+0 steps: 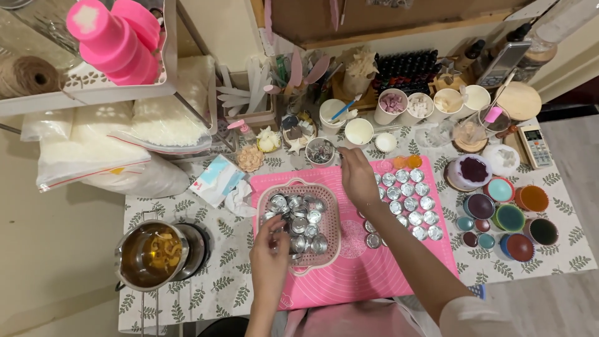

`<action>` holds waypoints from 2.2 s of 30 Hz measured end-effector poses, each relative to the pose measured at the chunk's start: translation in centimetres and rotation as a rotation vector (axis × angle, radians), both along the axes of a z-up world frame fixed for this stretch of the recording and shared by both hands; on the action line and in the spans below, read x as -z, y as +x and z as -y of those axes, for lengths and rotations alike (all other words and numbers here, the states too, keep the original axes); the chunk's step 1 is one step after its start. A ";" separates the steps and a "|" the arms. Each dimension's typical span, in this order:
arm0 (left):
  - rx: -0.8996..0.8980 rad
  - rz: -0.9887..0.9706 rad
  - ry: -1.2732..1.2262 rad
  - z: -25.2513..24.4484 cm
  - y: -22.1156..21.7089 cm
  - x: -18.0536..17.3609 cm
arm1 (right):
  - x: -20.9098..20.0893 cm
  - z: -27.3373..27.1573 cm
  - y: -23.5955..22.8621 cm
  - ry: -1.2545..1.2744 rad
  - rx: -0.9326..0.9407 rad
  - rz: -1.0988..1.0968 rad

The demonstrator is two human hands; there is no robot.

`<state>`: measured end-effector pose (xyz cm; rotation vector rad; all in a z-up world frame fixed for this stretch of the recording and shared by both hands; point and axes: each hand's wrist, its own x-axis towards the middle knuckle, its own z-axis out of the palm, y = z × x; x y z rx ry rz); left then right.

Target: Arrange and organize small metal candle wick tabs and wicks on a workshop table.

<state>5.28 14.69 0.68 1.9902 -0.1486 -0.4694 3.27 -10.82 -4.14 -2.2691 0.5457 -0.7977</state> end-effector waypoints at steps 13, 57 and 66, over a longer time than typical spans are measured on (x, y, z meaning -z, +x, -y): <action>-0.134 -0.197 -0.023 -1.5 0.2 -0.7 | 3.3 1.7 1.3 0.435 0.007 -0.260; -0.216 0.113 0.006 0.0 3.2 3.5 | 2.6 0.3 -2.2 0.032 -0.111 -0.142; -0.202 0.102 0.033 -0.1 3.2 3.0 | 1.3 -1.0 -5.0 -0.060 -0.067 -0.002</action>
